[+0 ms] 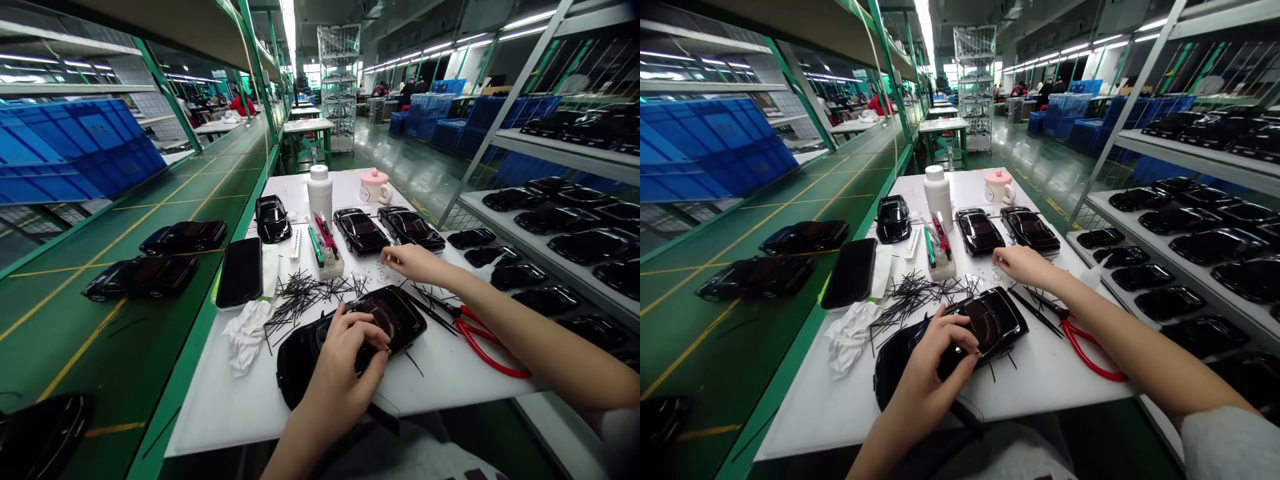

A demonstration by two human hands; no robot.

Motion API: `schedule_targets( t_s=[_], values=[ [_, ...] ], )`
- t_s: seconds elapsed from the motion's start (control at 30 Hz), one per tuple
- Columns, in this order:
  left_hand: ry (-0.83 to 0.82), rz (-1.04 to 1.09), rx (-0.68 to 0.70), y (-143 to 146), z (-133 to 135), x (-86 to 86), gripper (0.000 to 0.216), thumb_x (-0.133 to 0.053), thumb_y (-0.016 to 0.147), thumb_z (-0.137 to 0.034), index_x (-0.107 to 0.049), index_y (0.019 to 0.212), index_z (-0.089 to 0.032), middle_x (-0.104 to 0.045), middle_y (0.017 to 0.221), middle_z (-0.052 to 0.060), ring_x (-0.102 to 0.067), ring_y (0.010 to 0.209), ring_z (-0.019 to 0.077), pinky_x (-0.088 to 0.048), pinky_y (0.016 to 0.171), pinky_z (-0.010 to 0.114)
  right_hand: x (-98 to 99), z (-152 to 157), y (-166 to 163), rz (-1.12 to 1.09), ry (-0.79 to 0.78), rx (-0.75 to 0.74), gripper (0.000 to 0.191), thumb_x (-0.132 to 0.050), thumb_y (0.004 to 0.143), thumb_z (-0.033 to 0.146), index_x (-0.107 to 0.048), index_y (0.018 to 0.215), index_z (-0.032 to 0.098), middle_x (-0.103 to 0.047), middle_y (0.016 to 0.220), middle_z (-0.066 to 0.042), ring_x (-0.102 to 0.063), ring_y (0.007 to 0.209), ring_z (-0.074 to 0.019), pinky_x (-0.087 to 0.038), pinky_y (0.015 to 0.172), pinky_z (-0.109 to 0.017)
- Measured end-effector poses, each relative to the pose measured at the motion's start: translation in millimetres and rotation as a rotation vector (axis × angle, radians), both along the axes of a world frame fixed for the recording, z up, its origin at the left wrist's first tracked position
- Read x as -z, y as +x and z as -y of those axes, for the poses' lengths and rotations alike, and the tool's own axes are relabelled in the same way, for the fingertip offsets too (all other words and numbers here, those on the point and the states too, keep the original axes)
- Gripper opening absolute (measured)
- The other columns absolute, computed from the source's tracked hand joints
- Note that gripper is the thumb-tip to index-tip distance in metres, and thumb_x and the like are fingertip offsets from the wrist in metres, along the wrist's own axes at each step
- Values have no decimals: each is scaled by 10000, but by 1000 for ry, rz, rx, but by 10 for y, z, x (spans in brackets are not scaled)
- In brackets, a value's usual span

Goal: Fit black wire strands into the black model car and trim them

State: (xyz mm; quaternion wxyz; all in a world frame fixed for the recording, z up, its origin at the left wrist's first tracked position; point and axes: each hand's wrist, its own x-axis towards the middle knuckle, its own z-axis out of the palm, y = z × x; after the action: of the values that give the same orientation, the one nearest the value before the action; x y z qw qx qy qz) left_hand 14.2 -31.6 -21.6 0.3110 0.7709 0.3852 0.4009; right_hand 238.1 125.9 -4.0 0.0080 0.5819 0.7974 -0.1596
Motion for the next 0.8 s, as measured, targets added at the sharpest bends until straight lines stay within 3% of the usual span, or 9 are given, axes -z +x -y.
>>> schedule_targets(
  t_s=[0.17,0.43,0.8],
  values=[
    [-27,19,-24,-12,-1,4,143,-570,907,-118,-579,990,-235,-704,874,13,-635,1176,245,-220,1251,674,145,-129,-109,120,56,-63,280,-626,995,389,-663,1171,173,-684,1183,-79,-677,1032,-208,-581,913,-430],
    [-47,16,-19,-23,16,-12,160,-569,895,-110,-582,996,-234,-722,867,9,-639,1177,245,-220,1245,681,182,-170,-135,203,66,-94,275,-624,997,384,-662,1180,183,-680,1202,-82,-675,1038,-206,-584,911,-422],
    [-59,34,-24,-17,17,-5,152,-583,889,-112,-595,990,-225,-740,879,23,-637,1188,245,-213,1256,658,173,-152,-116,34,66,-44,273,-626,994,393,-664,1146,170,-683,1168,-76,-672,1024,-205,-575,910,-428]
  ],
)
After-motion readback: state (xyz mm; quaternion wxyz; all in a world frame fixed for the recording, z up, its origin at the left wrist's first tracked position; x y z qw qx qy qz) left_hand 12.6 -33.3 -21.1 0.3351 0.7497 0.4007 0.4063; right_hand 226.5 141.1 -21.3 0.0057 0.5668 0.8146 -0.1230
